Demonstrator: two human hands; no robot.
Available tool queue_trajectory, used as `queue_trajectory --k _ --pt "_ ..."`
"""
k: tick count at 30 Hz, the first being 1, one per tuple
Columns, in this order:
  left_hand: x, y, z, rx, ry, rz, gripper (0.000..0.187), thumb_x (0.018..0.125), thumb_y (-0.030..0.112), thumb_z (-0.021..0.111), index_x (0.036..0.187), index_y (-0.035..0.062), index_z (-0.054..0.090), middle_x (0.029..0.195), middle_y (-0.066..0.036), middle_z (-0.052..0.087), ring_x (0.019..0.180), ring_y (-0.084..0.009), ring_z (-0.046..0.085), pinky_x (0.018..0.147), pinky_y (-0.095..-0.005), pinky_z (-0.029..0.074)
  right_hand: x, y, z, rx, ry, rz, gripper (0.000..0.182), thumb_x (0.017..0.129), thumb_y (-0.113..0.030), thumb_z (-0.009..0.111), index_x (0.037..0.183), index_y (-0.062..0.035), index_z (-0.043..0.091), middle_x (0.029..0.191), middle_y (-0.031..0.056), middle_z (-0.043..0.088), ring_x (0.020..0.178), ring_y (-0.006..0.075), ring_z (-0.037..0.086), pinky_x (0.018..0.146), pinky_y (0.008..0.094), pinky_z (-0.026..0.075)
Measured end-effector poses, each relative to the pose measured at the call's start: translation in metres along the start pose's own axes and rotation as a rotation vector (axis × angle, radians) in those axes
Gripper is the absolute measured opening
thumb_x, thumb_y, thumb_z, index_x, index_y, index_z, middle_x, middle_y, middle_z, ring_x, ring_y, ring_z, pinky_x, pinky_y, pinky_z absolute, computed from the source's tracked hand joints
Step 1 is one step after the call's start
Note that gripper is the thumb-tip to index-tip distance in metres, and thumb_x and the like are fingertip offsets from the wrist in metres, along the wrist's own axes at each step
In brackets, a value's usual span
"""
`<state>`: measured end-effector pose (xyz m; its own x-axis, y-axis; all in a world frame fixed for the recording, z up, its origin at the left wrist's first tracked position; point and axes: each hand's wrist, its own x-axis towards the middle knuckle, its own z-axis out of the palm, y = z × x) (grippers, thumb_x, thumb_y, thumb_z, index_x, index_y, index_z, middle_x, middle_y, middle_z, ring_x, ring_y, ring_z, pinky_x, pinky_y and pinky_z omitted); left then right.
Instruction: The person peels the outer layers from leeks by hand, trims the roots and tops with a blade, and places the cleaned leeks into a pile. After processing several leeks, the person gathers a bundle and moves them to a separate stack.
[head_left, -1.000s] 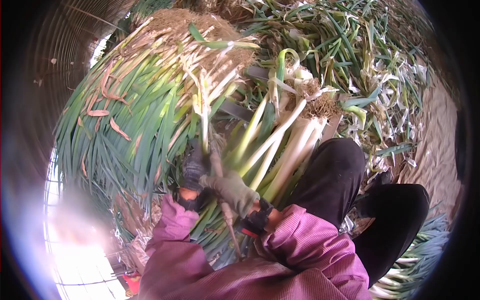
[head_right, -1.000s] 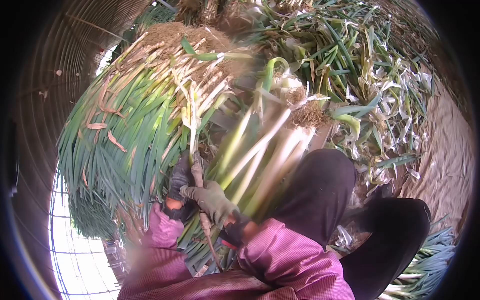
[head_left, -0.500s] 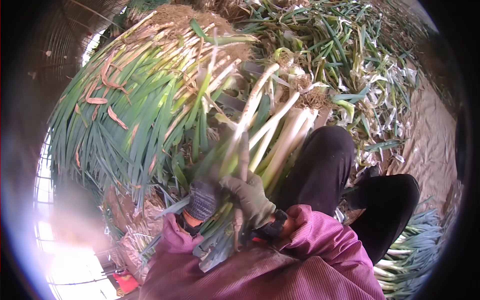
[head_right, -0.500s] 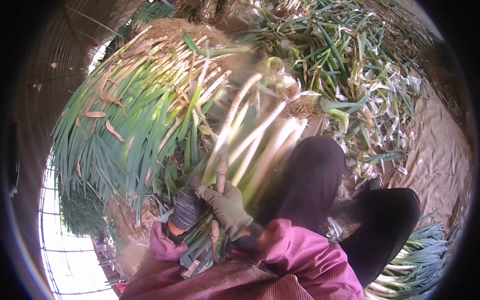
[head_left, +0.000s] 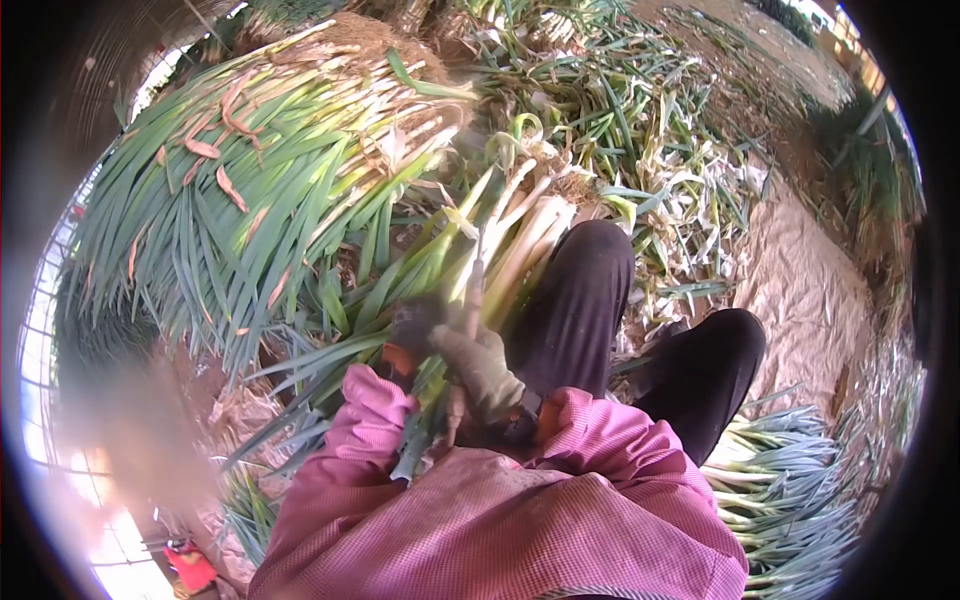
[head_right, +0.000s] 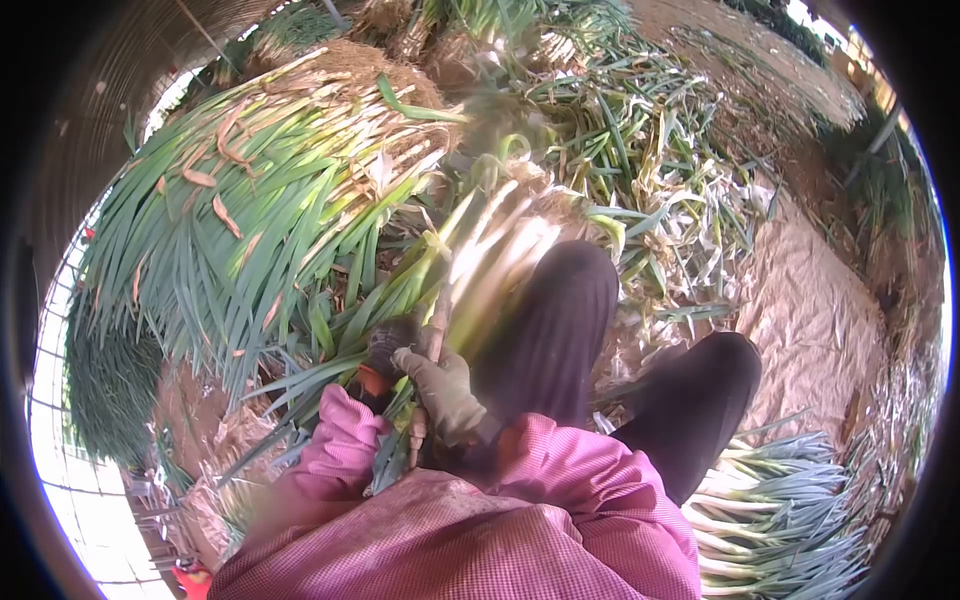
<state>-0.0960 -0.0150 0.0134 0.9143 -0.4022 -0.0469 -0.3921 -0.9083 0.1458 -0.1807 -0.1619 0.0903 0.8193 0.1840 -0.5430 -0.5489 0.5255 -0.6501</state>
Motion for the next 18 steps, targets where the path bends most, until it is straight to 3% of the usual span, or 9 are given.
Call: queue_trajectory --k 2,5,6,8,11,14,17,18 --pt "0.001 0.0 0.0 -0.009 0.048 0.042 0.034 0.08 0.033 0.064 0.104 0.0098 0.059 0.082 -0.018 0.066 0.068 -0.0385 0.063 0.058 -0.0479 0.05 0.006 0.004 -0.002 -0.121 0.062 0.097 0.034 0.084 -0.019 0.069 0.111 0.0013 0.063 0.097 0.0067 0.064 0.086 0.0164 0.057 0.079 0.0324 0.045" --pt "-0.003 0.0 0.003 -0.033 0.179 0.157 0.028 0.082 0.033 0.061 0.095 0.0091 0.06 0.079 -0.017 0.065 0.067 -0.0383 0.063 0.06 -0.0473 0.05 0.009 0.005 -0.003 -0.195 0.177 -0.053 0.037 0.085 -0.021 0.069 0.112 0.0019 0.061 0.093 0.0073 0.063 0.083 0.016 0.057 0.076 0.0317 0.046" --pt "-0.003 0.001 0.008 -0.038 0.228 0.136 0.026 0.082 0.032 0.061 0.096 0.0091 0.061 0.079 -0.017 0.065 0.068 -0.0377 0.063 0.06 -0.0466 0.051 0.013 0.002 -0.01 -0.286 0.174 -0.027 0.041 0.085 -0.028 0.068 0.112 0.0021 0.063 0.092 0.012 0.066 0.081 0.0218 0.064 0.071 0.0338 0.051" --pt "-0.008 0.004 0.021 -0.041 0.322 0.089 0.024 0.083 0.029 0.06 0.097 0.0091 0.061 0.08 -0.016 0.065 0.069 -0.0366 0.064 0.061 -0.0452 0.051 0.014 0.0 -0.02 -0.326 0.113 -0.003 0.035 0.088 -0.028 0.063 0.113 -0.0032 0.064 0.094 0.012 0.068 0.084 0.0224 0.066 0.074 0.0333 0.053" --pt "-0.018 -0.002 0.028 0.065 0.11 0.116 0.02 0.085 0.024 0.058 0.099 0.0104 0.062 0.08 -0.015 0.065 0.071 -0.0346 0.065 0.061 -0.0438 0.051 0.03 0.008 -0.029 -0.47 0.09 0.002 0.027 0.093 -0.024 0.057 0.115 -0.0107 0.066 0.094 0.0116 0.069 0.088 0.0227 0.068 0.078 0.0321 0.055" --pt "-0.041 -0.01 0.056 -0.006 0.093 0.136 0.023 0.082 0.027 0.061 0.097 0.0102 0.067 0.082 -0.015 0.068 0.075 -0.0354 0.065 0.067 -0.0462 0.051 0.028 0.002 -0.025 -0.32 0.129 0.029 0.026 0.092 -0.023 0.059 0.107 -0.0039 0.067 0.087 0.0107 0.068 0.079 0.0214 0.067 0.07 0.0314 0.054" --pt "-0.08 0.053 -0.029 -0.043 0.076 0.02 0.02 0.083 0.023 0.06 0.096 0.0103 0.068 0.082 -0.014 0.068 0.076 -0.034 0.066 0.067 -0.0451 0.052 0.043 0.011 -0.033 -0.086 0.127 0.047 0.026 0.09 -0.023 0.062 0.094 0.0016 0.066 0.078 0.0093 0.065 0.064 0.019 0.062 0.058 0.0306 0.05" --pt "-0.092 0.043 -0.013 0.031 0.206 0.145 0.024 0.083 0.02 0.06 0.103 0.0084 0.061 0.084 -0.013 0.066 0.068 -0.0335 0.063 0.061 -0.0429 0.051 0.035 0.006 -0.032 -0.043 0.121 0.08 0.025 0.089 -0.023 0.064 0.09 0.002 0.066 0.075 0.0085 0.063 0.06 0.0176 0.06 0.054 0.0301 0.048"
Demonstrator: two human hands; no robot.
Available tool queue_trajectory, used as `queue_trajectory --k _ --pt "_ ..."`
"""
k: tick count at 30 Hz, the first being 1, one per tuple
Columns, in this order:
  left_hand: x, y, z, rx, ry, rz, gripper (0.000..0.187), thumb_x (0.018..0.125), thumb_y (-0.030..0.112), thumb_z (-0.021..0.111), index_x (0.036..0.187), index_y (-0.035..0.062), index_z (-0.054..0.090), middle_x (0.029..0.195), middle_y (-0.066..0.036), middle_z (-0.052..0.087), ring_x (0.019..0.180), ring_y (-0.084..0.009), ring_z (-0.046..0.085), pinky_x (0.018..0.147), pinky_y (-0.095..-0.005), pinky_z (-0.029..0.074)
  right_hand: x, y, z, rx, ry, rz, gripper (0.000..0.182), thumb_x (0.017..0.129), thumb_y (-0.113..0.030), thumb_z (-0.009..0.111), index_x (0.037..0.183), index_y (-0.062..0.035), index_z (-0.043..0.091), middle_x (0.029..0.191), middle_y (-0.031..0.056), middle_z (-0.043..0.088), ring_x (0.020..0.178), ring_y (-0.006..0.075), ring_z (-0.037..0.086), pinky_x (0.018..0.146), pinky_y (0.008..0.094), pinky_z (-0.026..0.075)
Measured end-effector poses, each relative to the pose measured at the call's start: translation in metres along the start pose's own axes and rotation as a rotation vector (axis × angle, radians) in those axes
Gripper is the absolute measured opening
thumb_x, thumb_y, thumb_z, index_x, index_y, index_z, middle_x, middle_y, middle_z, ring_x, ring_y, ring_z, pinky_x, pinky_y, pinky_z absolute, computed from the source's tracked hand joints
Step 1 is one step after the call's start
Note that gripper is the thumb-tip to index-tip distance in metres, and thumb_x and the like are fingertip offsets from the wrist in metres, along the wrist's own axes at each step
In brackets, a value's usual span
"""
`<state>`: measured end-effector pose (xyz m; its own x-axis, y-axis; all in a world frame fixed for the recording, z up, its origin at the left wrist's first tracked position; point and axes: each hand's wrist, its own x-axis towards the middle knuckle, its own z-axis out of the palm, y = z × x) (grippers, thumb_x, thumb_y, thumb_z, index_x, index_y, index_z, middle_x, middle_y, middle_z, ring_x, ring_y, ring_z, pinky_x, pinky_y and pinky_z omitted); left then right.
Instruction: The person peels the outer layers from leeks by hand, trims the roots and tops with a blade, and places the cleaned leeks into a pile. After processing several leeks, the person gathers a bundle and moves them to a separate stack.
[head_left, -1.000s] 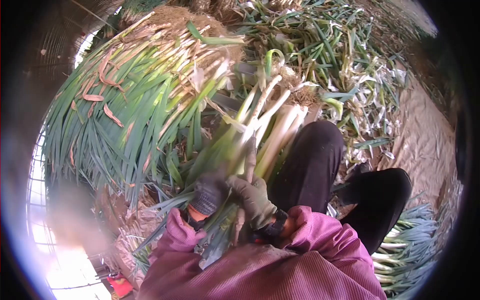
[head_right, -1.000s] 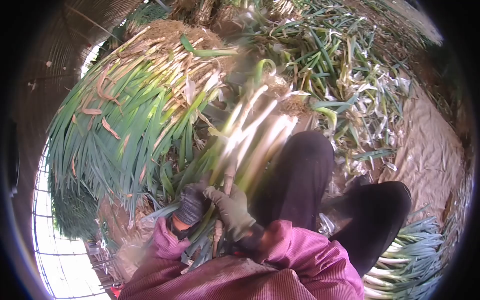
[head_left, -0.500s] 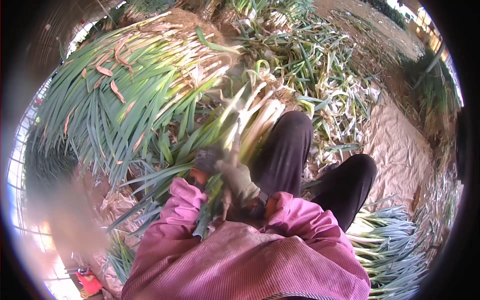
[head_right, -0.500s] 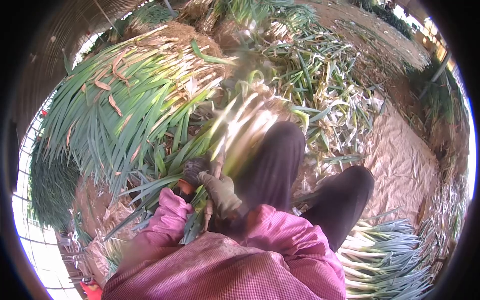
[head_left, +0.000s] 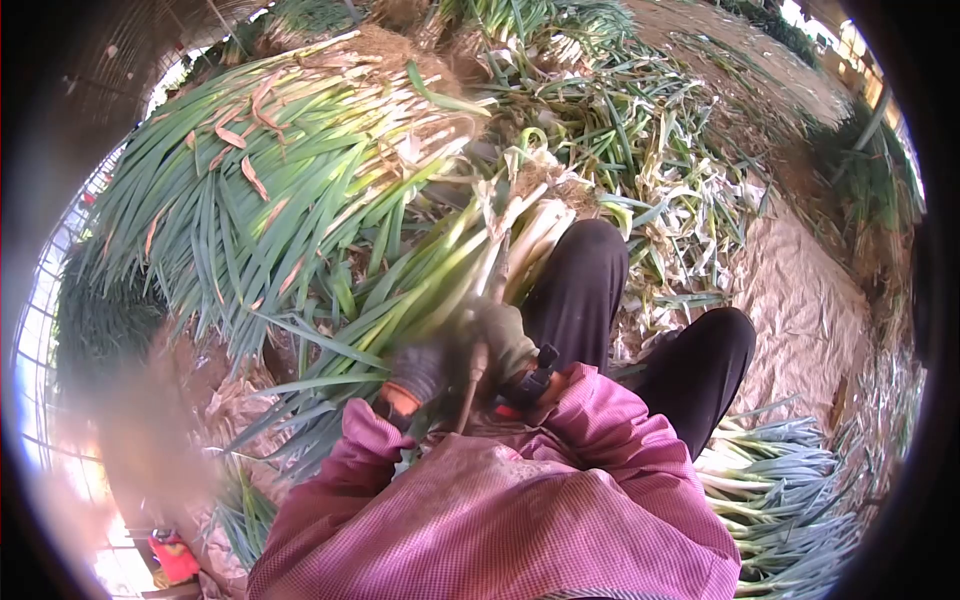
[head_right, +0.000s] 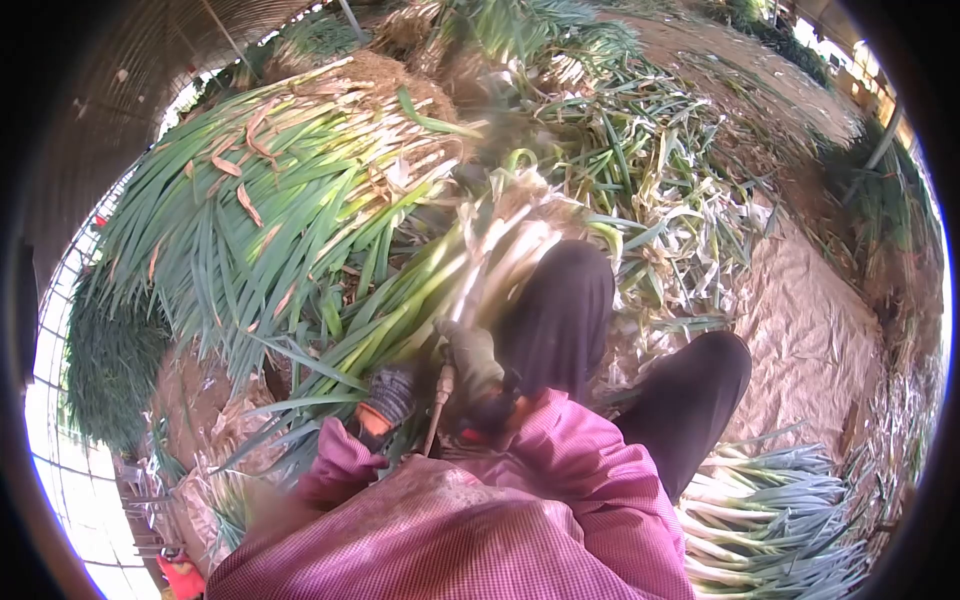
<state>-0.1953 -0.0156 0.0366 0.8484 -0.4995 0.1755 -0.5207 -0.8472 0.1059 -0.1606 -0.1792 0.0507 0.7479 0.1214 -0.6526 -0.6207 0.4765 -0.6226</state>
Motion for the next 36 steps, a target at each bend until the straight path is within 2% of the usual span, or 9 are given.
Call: queue_trajectory --k 6,10,13,16,19,22,24,27,36 --pt "-0.018 -0.011 0.024 0.048 -0.141 -0.033 0.026 0.084 0.023 0.06 0.105 0.0078 0.061 0.079 -0.013 0.065 0.067 -0.0347 0.063 0.061 -0.0449 0.051 -0.033 -0.006 0.01 -0.04 -0.018 -0.076 0.024 0.084 -0.022 0.069 0.085 0.0006 0.061 0.066 0.0049 0.058 0.047 0.014 0.051 0.041 0.0283 0.04" --pt "0.006 0.015 -0.017 -0.125 -0.299 -0.255 0.028 0.088 0.025 0.057 0.109 0.0068 0.061 0.089 -0.017 0.068 0.081 -0.0365 0.066 0.071 -0.0439 0.052 -0.032 -0.005 0.009 -0.164 -0.005 -0.005 0.028 0.082 -0.024 0.072 0.084 0.0012 0.06 0.066 0.0046 0.057 0.048 0.0142 0.051 0.043 0.0291 0.042" --pt "0.008 0.016 -0.019 -0.153 -0.236 -0.241 0.028 0.089 0.027 0.056 0.107 0.0065 0.06 0.087 -0.017 0.067 0.078 -0.0364 0.066 0.069 -0.0441 0.053 -0.037 -0.012 0.009 -0.088 -0.051 0.043 0.039 0.086 -0.023 0.068 0.1 0.006 0.046 0.073 0.0098 0.049 0.033 0.0174 0.042 0.026 0.0339 0.036" --pt "0.006 0.014 -0.011 -0.135 -0.219 -0.238 0.028 0.092 0.031 0.053 0.102 0.0066 0.061 0.084 -0.017 0.067 0.073 -0.0361 0.065 0.066 -0.0446 0.053 -0.039 -0.007 0.009 -0.093 -0.045 -0.013 0.036 0.086 -0.022 0.068 0.097 0.0047 0.046 0.068 0.0072 0.047 0.033 0.0176 0.042 0.027 0.0336 0.036" --pt "-0.003 -0.009 0.02 -0.057 -0.273 -0.179 0.028 0.091 0.031 0.054 0.103 0.0067 0.061 0.09 -0.018 0.067 0.077 -0.0361 0.066 0.068 -0.0444 0.053 -0.047 -0.008 0.004 -0.162 0.001 0.061 0.032 0.081 -0.026 0.073 0.085 0.0029 0.061 0.066 0.0051 0.058 0.049 0.0163 0.052 0.045 0.0313 0.043" --pt "-0.009 -0.03 0.044 -0.014 -0.281 -0.093 0.026 0.088 0.025 0.057 0.103 0.0046 0.062 0.092 -0.019 0.066 0.082 -0.0354 0.065 0.071 -0.0428 0.052 -0.05 -0.012 0.001 -0.147 -0.065 0.062 0.034 0.086 -0.021 0.068 0.095 0.0036 0.047 0.063 0.0062 0.046 0.033 0.0177 0.042 0.029 0.0334 0.037" --pt "-0.012 -0.033 0.039 0.019 -0.247 0.024 0.024 0.085 0.016 0.059 0.103 0.0007 0.064 0.094 -0.02 0.066 0.087 -0.0342 0.066 0.074 -0.0405 0.051 -0.047 -0.009 -0.002 -0.079 -0.074 0.062 0.034 0.086 -0.021 0.068 0.095 0.0039 0.047 0.064 0.0064 0.047 0.034 0.0176 0.042 0.029 0.0335 0.037" --pt "-0.003 -0.005 -0.011 -0.327 -0.17 -0.152 0.027 0.086 0.017 0.061 0.107 -0.0003 0.063 0.095 -0.022 0.065 0.09 -0.0362 0.064 0.077 -0.0419 0.05 -0.038 -0.003 -0.005 -0.041 -0.066 0.03 0.034 0.086 -0.021 0.069 0.096 0.0041 0.049 0.066 0.0058 0.049 0.035 0.0168 0.042 0.031 0.0327 0.037" --pt "-0.025 -0.002 -0.02 -0.233 -0.142 -0.211 0.03 0.086 0.024 0.065 0.107 0.0021 0.063 0.1 -0.025 0.063 0.092 -0.0425 0.061 0.08 -0.0478 0.049 -0.009 -0.012 -0.007 -0.097 -0.046 -0.008 0.032 0.085 -0.023 0.071 0.092 0.0042 0.055 0.066 0.0041 0.049 0.039 0.0156 0.041 0.033 0.0321 0.035"
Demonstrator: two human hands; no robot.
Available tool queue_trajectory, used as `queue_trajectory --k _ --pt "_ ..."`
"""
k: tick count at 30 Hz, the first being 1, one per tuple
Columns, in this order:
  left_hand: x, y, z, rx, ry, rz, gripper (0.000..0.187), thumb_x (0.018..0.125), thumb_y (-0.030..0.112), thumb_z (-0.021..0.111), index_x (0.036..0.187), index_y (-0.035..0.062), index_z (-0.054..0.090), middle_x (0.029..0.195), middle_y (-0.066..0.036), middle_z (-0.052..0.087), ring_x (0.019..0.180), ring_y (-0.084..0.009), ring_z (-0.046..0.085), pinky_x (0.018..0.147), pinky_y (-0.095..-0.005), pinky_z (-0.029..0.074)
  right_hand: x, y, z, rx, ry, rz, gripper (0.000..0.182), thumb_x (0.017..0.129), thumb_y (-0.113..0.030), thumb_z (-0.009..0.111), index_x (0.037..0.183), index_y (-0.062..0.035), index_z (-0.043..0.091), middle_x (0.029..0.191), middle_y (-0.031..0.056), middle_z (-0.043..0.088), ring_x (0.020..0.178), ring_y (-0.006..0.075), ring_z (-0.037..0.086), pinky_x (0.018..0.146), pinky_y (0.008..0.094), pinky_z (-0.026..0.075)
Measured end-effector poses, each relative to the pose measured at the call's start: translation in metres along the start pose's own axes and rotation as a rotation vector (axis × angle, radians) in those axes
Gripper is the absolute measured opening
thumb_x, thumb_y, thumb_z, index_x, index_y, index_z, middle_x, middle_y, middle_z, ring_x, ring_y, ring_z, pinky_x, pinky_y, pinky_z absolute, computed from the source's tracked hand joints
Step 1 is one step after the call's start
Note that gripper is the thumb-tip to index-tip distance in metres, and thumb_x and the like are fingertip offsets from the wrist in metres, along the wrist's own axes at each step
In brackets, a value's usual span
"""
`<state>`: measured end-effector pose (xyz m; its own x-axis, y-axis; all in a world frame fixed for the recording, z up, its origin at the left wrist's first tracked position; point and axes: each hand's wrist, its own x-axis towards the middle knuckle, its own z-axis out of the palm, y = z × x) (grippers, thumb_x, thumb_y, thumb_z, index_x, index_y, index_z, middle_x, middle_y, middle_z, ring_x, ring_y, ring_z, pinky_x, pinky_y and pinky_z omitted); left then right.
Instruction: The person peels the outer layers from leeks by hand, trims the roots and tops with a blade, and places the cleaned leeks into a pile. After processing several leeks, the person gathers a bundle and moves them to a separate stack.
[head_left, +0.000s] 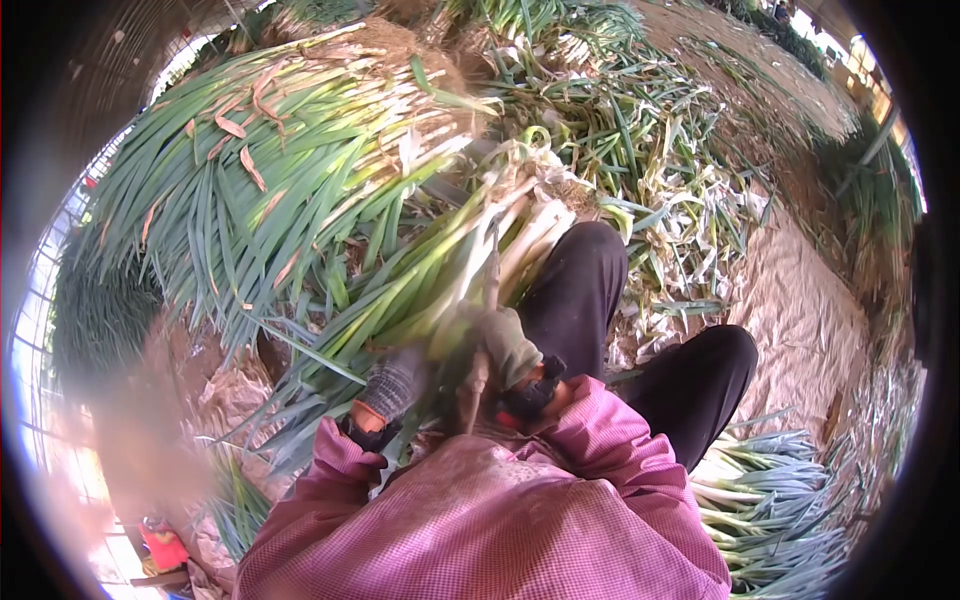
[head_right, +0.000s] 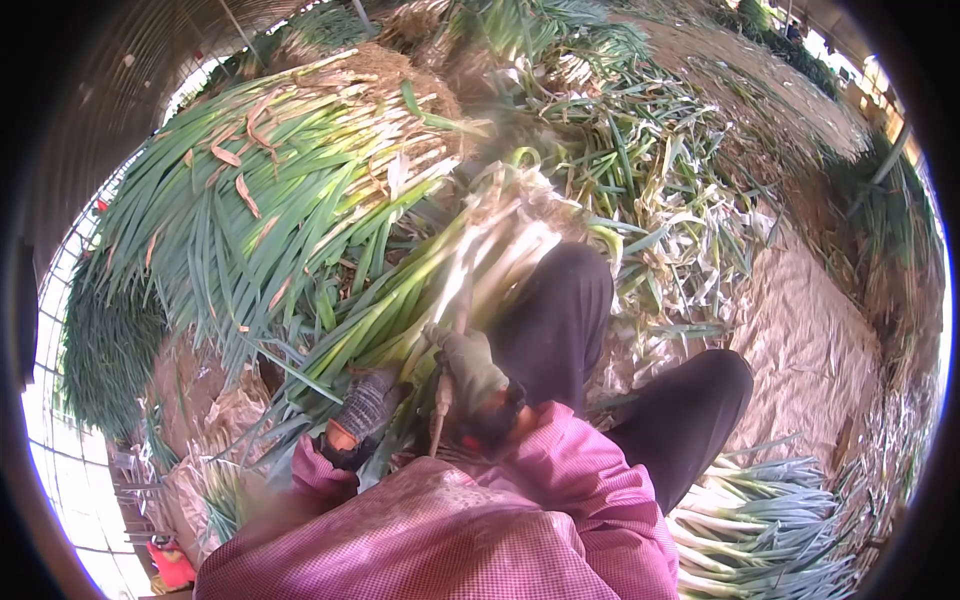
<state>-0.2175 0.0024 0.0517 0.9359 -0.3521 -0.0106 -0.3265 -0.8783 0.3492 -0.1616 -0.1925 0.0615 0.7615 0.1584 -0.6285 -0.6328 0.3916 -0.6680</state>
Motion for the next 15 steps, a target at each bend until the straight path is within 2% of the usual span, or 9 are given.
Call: queue_trajectory --k 3,7,10,12,13,15 --pt "-0.014 -0.02 0.023 0.009 0.052 -0.045 0.029 0.086 0.024 0.064 0.105 0.0015 0.063 0.096 -0.026 0.063 0.09 -0.0437 0.06 0.077 -0.0486 0.049 0.016 0.002 -0.004 0.037 -0.043 0.001 0.032 0.086 -0.023 0.071 0.09 0.0048 0.056 0.064 0.004 0.048 0.041 0.0157 0.043 0.035 0.0327 0.036" --pt "-0.024 -0.007 0.014 -0.045 -0.049 -0.169 0.031 0.087 0.024 0.063 0.107 0.0004 0.062 0.089 -0.027 0.063 0.086 -0.0454 0.06 0.074 -0.0494 0.049 0.02 0.002 -0.008 0.027 -0.08 -0.005 0.031 0.085 -0.024 0.071 0.088 0.0046 0.058 0.063 0.0048 0.05 0.048 0.0145 0.047 0.043 0.0326 0.038" --pt "-0.025 -0.007 0.013 -0.059 -0.054 -0.23 0.033 0.088 0.025 0.063 0.109 0.0 0.062 0.085 -0.027 0.062 0.083 -0.0456 0.06 0.072 -0.0496 0.048 0.02 0.008 -0.011 -0.182 -0.112 -0.056 0.021 0.09 -0.021 0.062 0.093 0.0 0.065 0.073 0.0049 0.06 0.056 0.0142 0.054 0.049 0.0279 0.043" --pt "-0.024 -0.002 0.007 -0.119 -0.074 -0.315 0.034 0.088 0.026 0.063 0.109 0.0004 0.062 0.084 -0.026 0.062 0.081 -0.045 0.06 0.071 -0.0494 0.048 0.012 0.005 -0.012 -0.144 -0.194 -0.067 0.021 0.09 -0.021 0.061 0.092 -0.0002 0.066 0.073 0.0044 0.061 0.056 0.0139 0.054 0.049 0.0272 0.044" --pt "-0.025 -0.002 0.008 -0.113 -0.028 -0.259 0.033 0.088 0.026 0.063 0.109 0.0007 0.063 0.084 -0.026 0.062 0.081 -0.0444 0.06 0.071 -0.0491 0.048 0.007 0.003 -0.014 -0.124 -0.233 -0.071 0.021 0.09 -0.02 0.06 0.092 -0.0003 0.066 0.072 0.0042 0.061 0.055 0.0137 0.054 0.05 0.0269 0.044" --pt "-0.031 -0.007 0.009 -0.099 0.065 -0.146 0.032 0.087 0.025 0.064 0.108 0.0012 0.064 0.084 -0.025 0.063 0.079 -0.0432 0.06 0.071 -0.0484 0.048 0.005 -0.003 -0.017 -0.159 -0.26 -0.065 0.023 0.085 -0.022 0.067 0.086 0.0007 0.063 0.068 0.0037 0.055 0.054 0.0136 0.049 0.05 0.029 0.041"
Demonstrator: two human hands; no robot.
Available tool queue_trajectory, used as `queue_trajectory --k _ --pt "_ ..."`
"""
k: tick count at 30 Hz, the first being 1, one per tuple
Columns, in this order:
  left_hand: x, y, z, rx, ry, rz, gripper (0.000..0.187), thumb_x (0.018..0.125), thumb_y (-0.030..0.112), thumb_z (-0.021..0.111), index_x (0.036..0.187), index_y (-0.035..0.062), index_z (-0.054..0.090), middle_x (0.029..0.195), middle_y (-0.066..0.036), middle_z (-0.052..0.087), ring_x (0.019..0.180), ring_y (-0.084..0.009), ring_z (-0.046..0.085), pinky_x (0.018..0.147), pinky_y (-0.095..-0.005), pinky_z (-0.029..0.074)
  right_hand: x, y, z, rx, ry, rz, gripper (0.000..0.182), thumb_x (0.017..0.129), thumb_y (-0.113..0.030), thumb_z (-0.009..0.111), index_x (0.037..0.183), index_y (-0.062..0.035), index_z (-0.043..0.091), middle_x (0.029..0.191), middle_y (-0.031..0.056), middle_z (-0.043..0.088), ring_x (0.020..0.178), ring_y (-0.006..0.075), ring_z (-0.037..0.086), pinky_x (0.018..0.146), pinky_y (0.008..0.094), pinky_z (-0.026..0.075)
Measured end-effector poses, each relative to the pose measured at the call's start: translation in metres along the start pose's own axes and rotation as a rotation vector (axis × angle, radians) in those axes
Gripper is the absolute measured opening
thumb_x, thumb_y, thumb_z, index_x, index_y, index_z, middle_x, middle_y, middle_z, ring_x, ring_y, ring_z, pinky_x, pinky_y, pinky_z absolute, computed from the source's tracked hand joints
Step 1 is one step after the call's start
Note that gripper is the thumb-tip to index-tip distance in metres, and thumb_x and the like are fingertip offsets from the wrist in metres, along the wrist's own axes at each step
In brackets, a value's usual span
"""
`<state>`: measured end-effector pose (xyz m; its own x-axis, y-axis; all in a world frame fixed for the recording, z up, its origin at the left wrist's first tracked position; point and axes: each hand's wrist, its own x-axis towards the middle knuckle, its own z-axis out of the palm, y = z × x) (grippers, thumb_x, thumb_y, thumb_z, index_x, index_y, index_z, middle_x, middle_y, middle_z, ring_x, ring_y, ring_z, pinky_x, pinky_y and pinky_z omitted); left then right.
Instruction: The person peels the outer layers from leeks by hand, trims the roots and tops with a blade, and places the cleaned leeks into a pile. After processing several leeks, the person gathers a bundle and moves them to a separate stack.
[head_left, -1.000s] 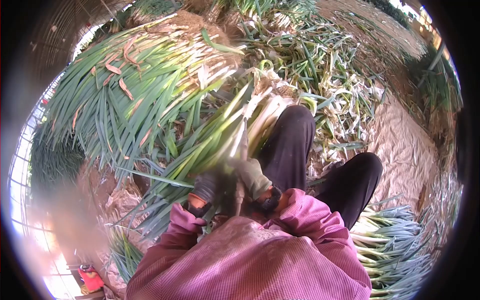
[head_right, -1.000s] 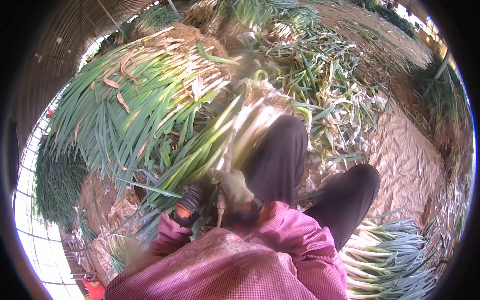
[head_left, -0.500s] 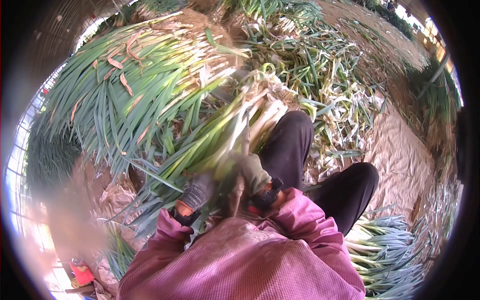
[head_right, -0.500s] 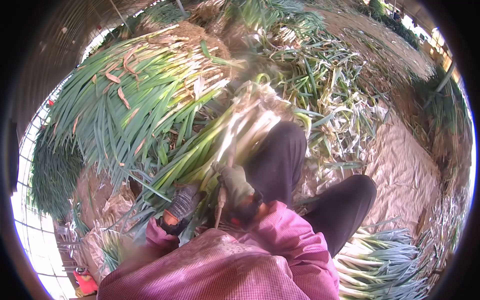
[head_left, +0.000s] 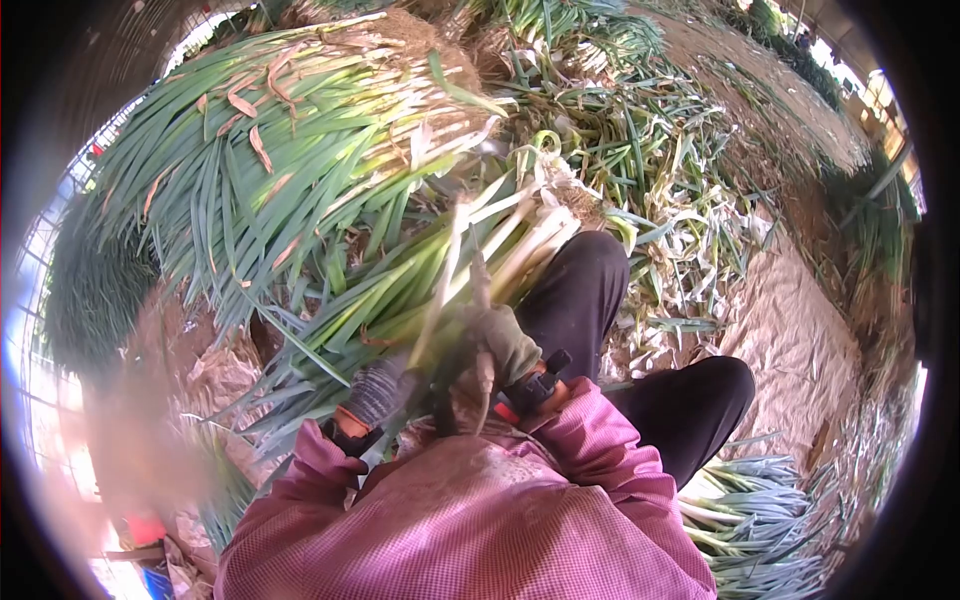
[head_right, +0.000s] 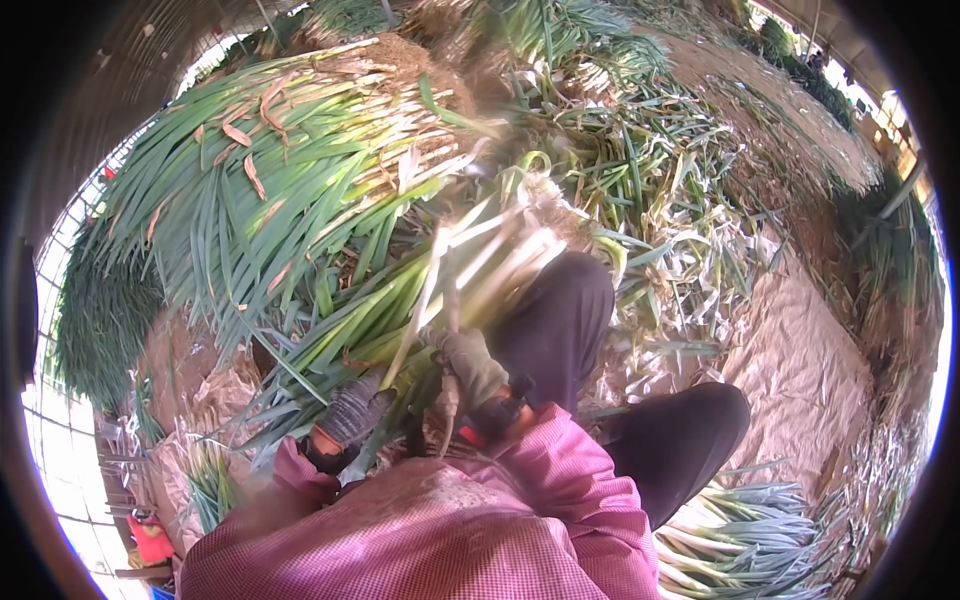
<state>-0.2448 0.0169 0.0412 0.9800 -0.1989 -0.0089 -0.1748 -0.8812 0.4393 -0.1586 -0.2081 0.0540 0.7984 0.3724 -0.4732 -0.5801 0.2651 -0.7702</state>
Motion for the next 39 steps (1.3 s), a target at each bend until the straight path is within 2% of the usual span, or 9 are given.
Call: queue_trajectory --k 5,9,14,21,22,23,26,34,39 --pt "-0.005 -0.007 -0.001 0.007 0.007 0.081 0.027 0.087 0.021 0.064 0.107 0.0033 0.064 0.096 -0.023 0.064 0.083 -0.0392 0.062 0.073 -0.046 0.049 -0.032 -0.034 -0.014 -0.182 0.112 -0.013 0.034 0.083 -0.028 0.07 0.1 0.0001 0.06 0.071 0.0056 0.058 0.061 0.0159 0.056 0.057 0.027 0.048" --pt "-0.011 0.023 -0.026 -0.029 0.0 0.264 0.028 0.087 0.021 0.064 0.11 0.0035 0.063 0.105 -0.023 0.064 0.085 -0.0392 0.062 0.075 -0.046 0.05 -0.057 -0.056 -0.093 0.349 0.287 -0.576 0.029 0.092 -0.031 0.06 0.105 -0.0045 0.059 0.086 0.0039 0.063 0.071 0.0145 0.061 0.061 0.0244 0.05" --pt "-0.008 0.027 -0.008 -0.05 0.141 0.333 0.039 0.088 0.029 0.063 0.115 0.0007 0.061 0.09 -0.021 0.065 0.075 -0.0386 0.063 0.068 -0.046 0.05 -0.047 -0.003 -0.238 0.025 0.561 -0.468 0.039 0.089 -0.043 0.059 0.097 -0.0048 0.058 0.066 0.0035 0.058 0.056 0.0164 0.057 0.057 0.0299 0.048" --pt "-0.01 0.047 -0.022 -0.093 0.122 0.296 0.044 0.089 0.034 0.062 0.118 0.0008 0.06 0.08 -0.019 0.065 0.067 -0.0364 0.062 0.063 -0.0458 0.048 0.008 0.104 -0.274 -0.921 0.97 -0.353 0.034 0.087 -0.034 0.059 0.1 -0.0027 0.065 0.072 0.0143 0.059 0.067 0.0252 0.057 0.069 0.0437 0.047" --pt "-0.01 0.05 -0.026 -0.127 0.088 0.267 0.044 0.089 0.034 0.061 0.118 0.0011 0.06 0.079 -0.018 0.065 0.067 -0.0359 0.062 0.062 -0.0454 0.048 0.013 0.096 -0.269 -0.92 1.043 -0.392 0.034 0.086 -0.033 0.059 0.1 -0.0024 0.066 0.073 0.0158 0.059 0.069 0.0265 0.057 0.07 0.0457 0.047" --pt "-0.013 0.049 -0.027 -0.037 0.081 0.285 0.044 0.089 0.034 0.061 0.118 0.0014 0.059 0.076 -0.018 0.064 0.065 -0.0355 0.062 0.061 -0.0452 0.048 0.006 0.049 -0.23 -0.343 1.108 -0.182 0.033 0.085 -0.033 0.062 0.1 -0.003 0.066 0.073 0.016 0.058 0.068 0.0257 0.056 0.07 0.0452 0.047" --pt "-0.023 0.051 -0.03 0.115 -0.026 0.277 0.044 0.088 0.034 0.061 0.117 0.0016 0.059 0.074 -0.018 0.063 0.064 -0.0357 0.062 0.06 -0.0453 0.048 -0.015 -0.043 -0.166 -0.257 0.88 -0.764 0.048 0.086 -0.043 0.064 0.099 0.0031 0.065 0.087 0.0054 0.061 0.079 0.0162 0.055 0.07 0.0352 0.047" --pt "-0.033 0.055 -0.035 0.398 0.048 0.385 0.043 0.079 0.028 0.065 0.115 0.0046 0.061 0.071 -0.012 0.062 0.061 -0.0287 0.061 0.054 -0.0431 0.047 -0.009 -0.118 -0.108 -1.417 0.57 -0.429 0.049 0.075 -0.041 0.076 0.106 -0.0035 0.065 0.087 0.0115 0.066 0.082 0.0252 0.064 0.077 0.0352 0.049" --pt "-0.027 0.058 -0.033 0.413 0.107 0.449 0.04 0.078 0.024 0.065 0.113 0.0048 0.061 0.066 -0.009 0.058 0.057 -0.0244 0.058 0.049 -0.04 0.045 0.009 -0.116 -0.11 -1.946 0.355 -0.6 0.033 0.076 -0.036 0.07 0.094 -0.008 0.07 0.086 0.0126 0.066 0.085 0.0321 0.064 0.079 0.0405 0.05"
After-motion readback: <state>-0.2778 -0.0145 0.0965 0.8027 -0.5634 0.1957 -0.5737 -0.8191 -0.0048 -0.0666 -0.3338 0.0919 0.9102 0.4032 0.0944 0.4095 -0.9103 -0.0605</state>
